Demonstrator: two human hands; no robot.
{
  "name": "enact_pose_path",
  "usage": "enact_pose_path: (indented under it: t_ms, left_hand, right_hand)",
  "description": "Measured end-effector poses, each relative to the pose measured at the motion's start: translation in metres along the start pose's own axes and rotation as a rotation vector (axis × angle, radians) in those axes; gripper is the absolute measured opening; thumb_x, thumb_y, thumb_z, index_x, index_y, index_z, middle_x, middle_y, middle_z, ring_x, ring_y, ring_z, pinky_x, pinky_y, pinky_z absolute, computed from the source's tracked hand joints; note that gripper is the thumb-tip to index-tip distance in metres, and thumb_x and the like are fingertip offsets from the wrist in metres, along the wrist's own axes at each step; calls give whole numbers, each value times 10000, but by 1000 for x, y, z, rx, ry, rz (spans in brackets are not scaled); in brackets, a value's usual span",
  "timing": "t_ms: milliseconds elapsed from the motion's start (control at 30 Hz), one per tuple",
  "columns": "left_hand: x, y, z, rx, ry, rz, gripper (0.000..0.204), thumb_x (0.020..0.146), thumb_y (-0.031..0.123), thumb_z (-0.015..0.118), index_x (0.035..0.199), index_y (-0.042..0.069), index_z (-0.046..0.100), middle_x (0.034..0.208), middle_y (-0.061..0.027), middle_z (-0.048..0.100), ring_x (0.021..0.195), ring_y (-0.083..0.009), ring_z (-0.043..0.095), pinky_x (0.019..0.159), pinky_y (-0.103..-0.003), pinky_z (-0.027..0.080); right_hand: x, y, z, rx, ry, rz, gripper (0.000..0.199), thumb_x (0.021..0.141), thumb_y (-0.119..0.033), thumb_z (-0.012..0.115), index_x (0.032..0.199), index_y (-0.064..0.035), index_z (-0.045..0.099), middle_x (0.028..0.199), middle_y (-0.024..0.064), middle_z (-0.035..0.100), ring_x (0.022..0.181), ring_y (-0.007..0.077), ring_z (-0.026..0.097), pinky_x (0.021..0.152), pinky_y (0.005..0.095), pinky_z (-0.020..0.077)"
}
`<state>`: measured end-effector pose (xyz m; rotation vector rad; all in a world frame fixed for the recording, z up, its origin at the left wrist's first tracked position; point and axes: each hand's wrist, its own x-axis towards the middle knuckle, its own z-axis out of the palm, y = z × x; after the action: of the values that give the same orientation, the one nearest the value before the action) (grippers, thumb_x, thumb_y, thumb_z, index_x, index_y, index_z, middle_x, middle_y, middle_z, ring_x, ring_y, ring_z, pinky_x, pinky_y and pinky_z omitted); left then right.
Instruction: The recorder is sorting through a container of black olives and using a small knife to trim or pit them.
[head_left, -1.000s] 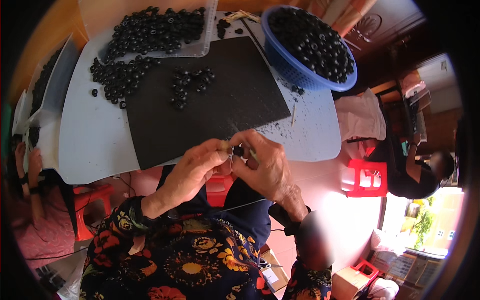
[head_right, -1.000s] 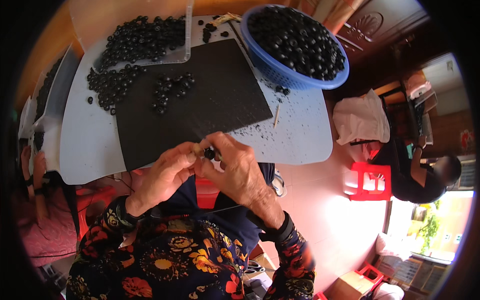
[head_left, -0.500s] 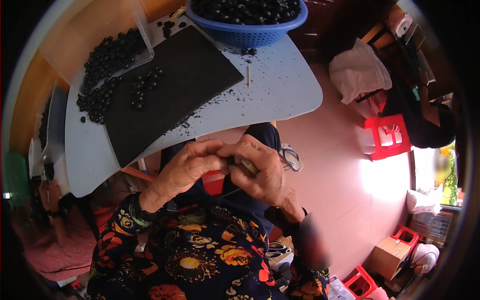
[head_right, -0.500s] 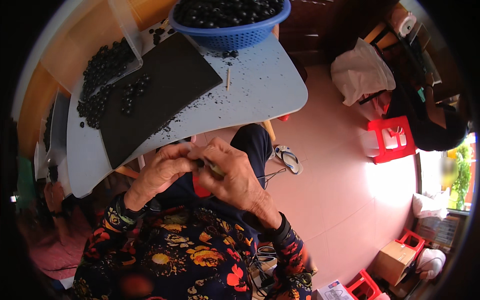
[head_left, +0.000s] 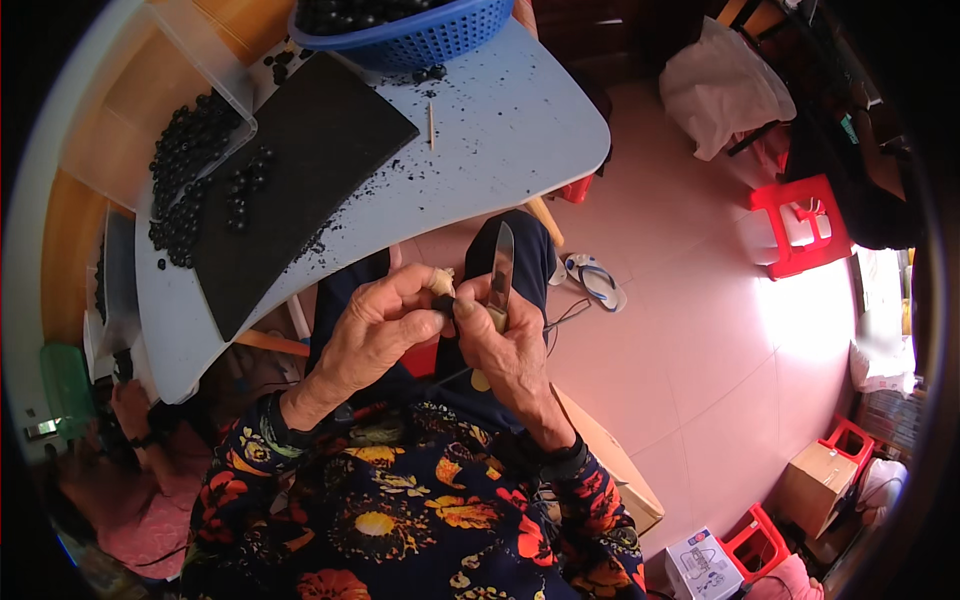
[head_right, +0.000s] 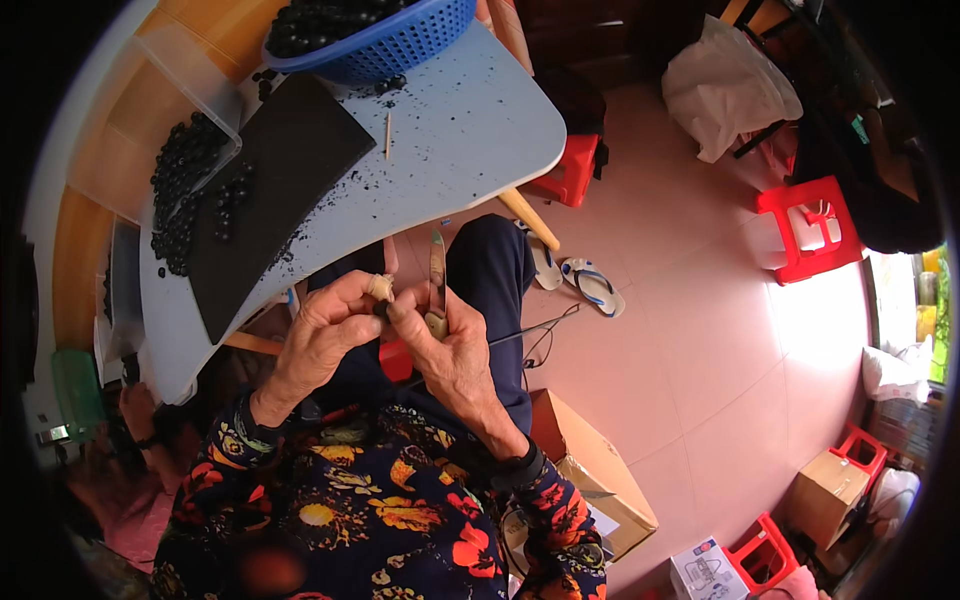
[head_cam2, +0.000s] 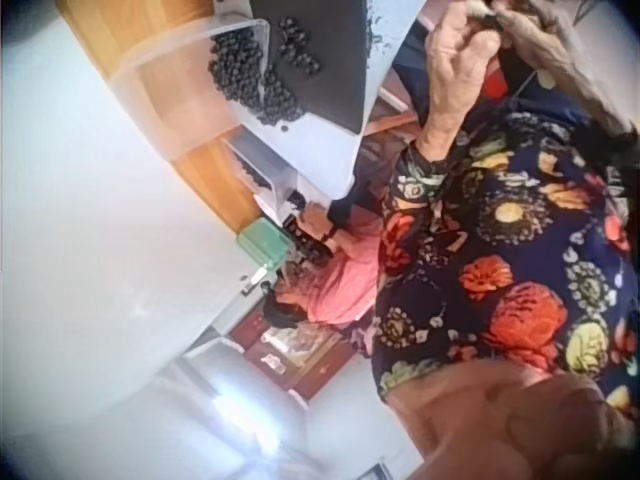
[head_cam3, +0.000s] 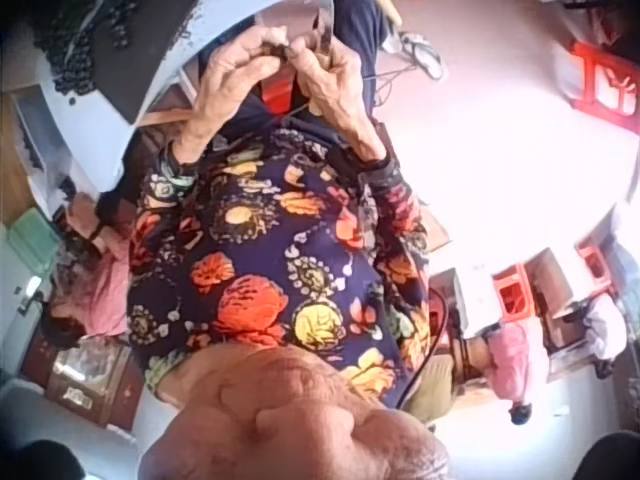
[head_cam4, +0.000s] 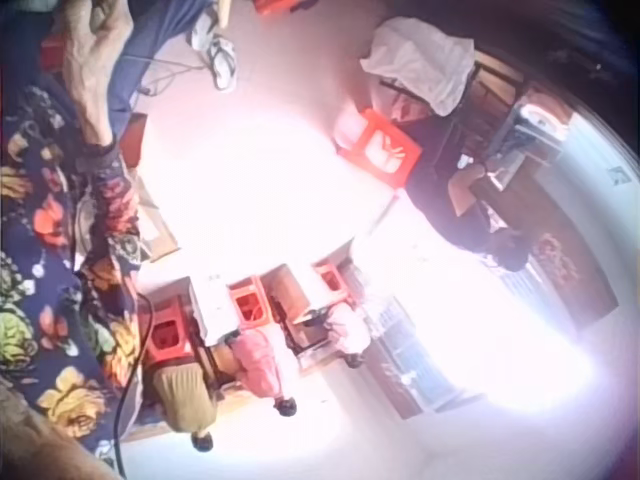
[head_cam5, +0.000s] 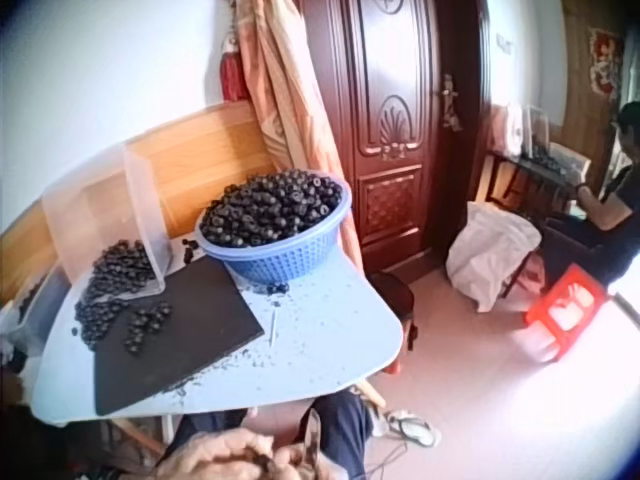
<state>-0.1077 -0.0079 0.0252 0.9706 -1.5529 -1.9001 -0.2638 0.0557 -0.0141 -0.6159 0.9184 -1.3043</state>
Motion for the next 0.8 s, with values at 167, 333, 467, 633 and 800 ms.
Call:
enact_pose_path:
  t_ms: [167, 333, 467, 633, 800]
  left_hand:
    - [2, -3, 7, -191, 0, -93, 208, 870, 54, 552, 1061, -27, 562, 958, -25, 550, 860, -95, 557, 813, -233, 458]
    - [4, -8, 12, -291, 3, -75, 238, 873, 33, 552, 1105, -16, 565, 1013, -29, 548, 932, -99, 538, 858, -266, 461]
    - [3, -12, 13, -312, 23, -109, 290, 873, 10, 551, 1160, -34, 540, 1059, -29, 550, 966, -93, 531, 894, -257, 443]
    - [4, -14, 14, -279, -14, -113, 299, 873, 27, 569, 1159, -51, 528, 1047, -25, 544, 961, -79, 526, 883, -226, 435]
    - [5, -12, 16, -265, -31, -150, 305, 874, 37, 577, 1160, -56, 525, 1038, -26, 542, 958, -77, 531, 881, -219, 437]
  right_hand:
    - [2, 8, -13, -204, 88, -127, 175, 939, -180, 560, 903, -9, 571, 694, -17, 570, 595, 36, 442, 502, 210, 353]
    - [-6, 11, -27, -711, 94, -488, 86, 821, -16, 569, 823, -13, 483, 673, 151, 505, 579, 343, 532, 516, 350, 438]
    - [-10, 8, -26, -922, 51, -573, 170, 787, -47, 611, 827, -37, 447, 697, 127, 511, 603, 338, 574, 491, 399, 448]
    - [-10, 9, -26, -959, 40, -592, 188, 785, -76, 633, 828, -33, 455, 696, 114, 523, 573, 322, 569, 474, 384, 452]
    - [-11, 12, -27, -964, 38, -578, 193, 785, -82, 640, 826, -33, 458, 696, 111, 524, 567, 319, 569, 470, 381, 453]
